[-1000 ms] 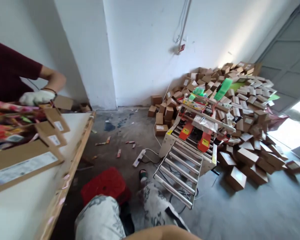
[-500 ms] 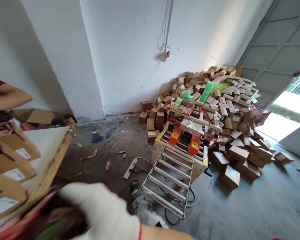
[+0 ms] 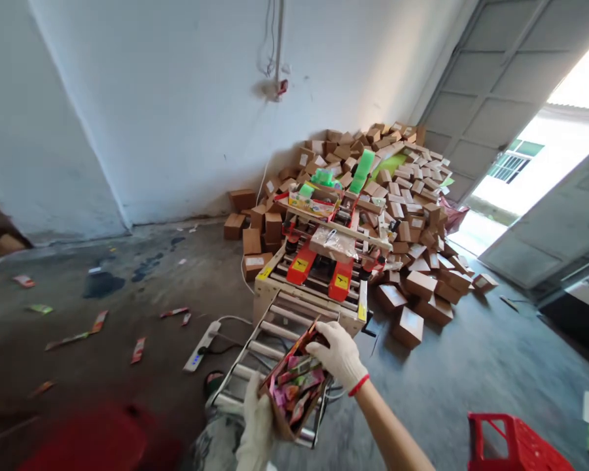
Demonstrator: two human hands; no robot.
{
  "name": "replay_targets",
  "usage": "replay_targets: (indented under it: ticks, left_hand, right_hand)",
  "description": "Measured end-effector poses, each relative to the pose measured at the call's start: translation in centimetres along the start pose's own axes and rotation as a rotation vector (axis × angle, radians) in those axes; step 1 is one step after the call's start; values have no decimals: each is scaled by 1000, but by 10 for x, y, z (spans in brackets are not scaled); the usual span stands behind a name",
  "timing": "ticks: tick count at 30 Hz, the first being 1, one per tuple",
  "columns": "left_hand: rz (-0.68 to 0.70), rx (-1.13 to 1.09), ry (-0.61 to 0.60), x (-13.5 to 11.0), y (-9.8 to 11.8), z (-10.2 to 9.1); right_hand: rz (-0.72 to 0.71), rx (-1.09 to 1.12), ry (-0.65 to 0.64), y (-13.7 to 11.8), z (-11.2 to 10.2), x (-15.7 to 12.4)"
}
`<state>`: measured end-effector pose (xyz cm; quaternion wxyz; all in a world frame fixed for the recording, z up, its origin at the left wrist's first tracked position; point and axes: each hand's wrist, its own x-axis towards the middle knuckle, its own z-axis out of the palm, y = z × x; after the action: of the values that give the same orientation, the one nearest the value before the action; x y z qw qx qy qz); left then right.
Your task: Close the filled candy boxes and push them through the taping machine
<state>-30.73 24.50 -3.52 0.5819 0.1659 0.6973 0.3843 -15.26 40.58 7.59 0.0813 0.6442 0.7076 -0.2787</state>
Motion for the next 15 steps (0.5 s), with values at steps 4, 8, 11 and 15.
replay_targets:
  ticks: [4, 8, 11, 15]
  left_hand:
    - [-82, 9, -74, -14, 30, -5]
    - [-184, -145, -67, -7, 57, 3]
    - [-184, -232, -35, -7, 60, 6]
    - [-98, -86, -66, -13, 61, -6]
  right_hand:
    - [-362, -177, -258, 9, -11, -7]
    - [-304, -256, -237, 2, -5, 2]
    - [-220, -352, -156, -6, 15, 12]
    - [-37, -507, 1, -11, 44, 28]
